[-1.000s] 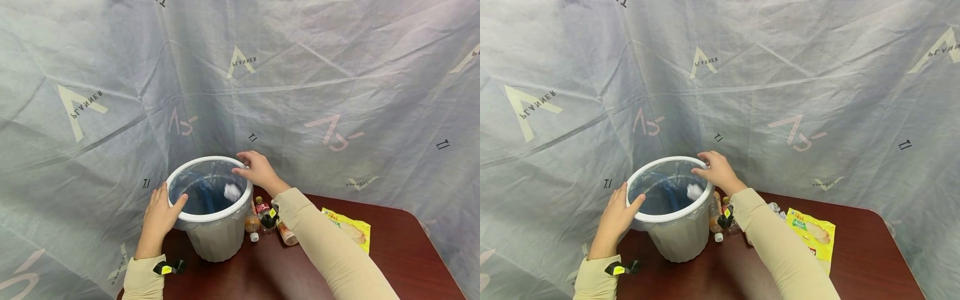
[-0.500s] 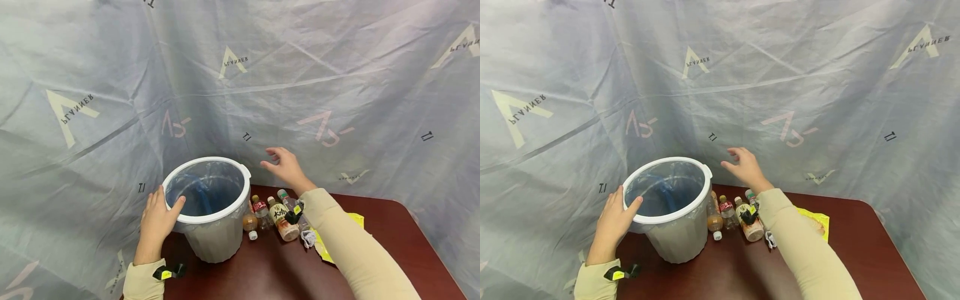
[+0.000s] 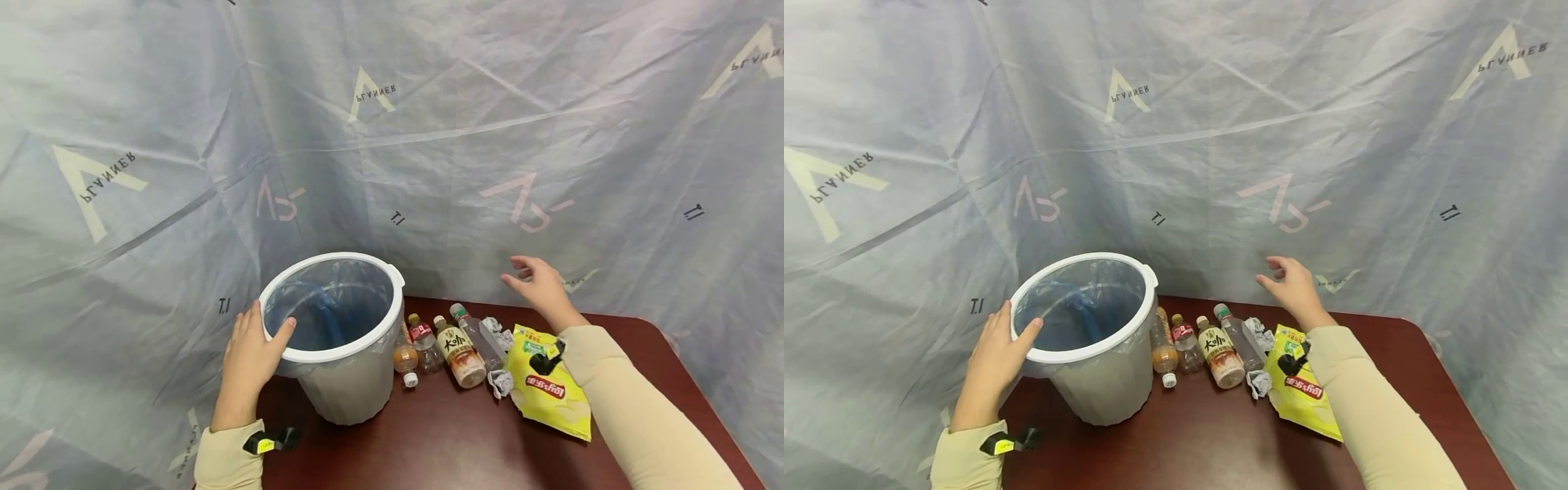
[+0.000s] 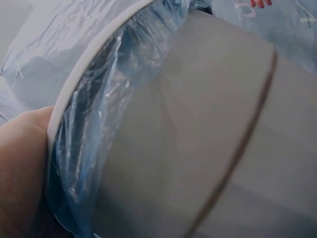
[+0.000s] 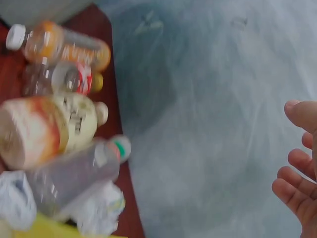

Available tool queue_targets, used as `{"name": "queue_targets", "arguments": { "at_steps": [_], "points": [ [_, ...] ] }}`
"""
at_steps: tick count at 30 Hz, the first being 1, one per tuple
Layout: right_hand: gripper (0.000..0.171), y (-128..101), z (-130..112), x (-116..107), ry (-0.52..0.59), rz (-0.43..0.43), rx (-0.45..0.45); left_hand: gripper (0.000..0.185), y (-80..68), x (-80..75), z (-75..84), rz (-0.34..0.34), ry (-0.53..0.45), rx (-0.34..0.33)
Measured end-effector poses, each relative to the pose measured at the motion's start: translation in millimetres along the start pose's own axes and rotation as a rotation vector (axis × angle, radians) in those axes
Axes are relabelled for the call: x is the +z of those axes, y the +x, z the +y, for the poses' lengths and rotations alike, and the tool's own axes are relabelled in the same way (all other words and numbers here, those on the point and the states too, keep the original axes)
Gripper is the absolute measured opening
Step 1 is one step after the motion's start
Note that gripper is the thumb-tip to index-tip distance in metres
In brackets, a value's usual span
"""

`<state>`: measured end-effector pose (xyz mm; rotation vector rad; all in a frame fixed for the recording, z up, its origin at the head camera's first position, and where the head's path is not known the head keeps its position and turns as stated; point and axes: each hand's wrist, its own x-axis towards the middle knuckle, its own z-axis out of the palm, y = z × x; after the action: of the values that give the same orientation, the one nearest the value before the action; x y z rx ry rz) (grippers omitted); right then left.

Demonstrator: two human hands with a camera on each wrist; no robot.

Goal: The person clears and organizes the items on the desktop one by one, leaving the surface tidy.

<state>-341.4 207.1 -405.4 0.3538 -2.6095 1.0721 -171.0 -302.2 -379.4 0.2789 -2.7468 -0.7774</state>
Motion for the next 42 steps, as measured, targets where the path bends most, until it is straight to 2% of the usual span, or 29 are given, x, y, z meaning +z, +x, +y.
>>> {"name": "queue_targets", "arguments": {
  "at_steps": [7, 14, 31, 36, 42],
  "points": [
    [0.065, -33, 54, -20, -0.014, 0.025, 0.104, 0.099, 0.1, 0.7, -0.8, -0.007, 0.005, 0.009],
    [0.077, -58, 97, -26, 0.014, 0.033, 0.214, 0.097, 0.8, -2.0, 0.4, 0.008, 0.008, 0.012],
    [0.080, -117, 161, -17, -0.018, 0.077, 0.437, 0.096, -1.6, -3.5, 2.8, -0.002, -0.008, 0.008],
    [0.083, -129, 174, -12, -0.039, 0.030, 0.517, 0.096, -1.7, -4.1, 2.0, -0.009, -0.009, -0.005],
    [0.094, -141, 191, -2, 0.008, -0.055, 0.582, 0.096, -0.7, -2.6, 1.7, -0.005, -0.010, 0.001]
  ]
}}
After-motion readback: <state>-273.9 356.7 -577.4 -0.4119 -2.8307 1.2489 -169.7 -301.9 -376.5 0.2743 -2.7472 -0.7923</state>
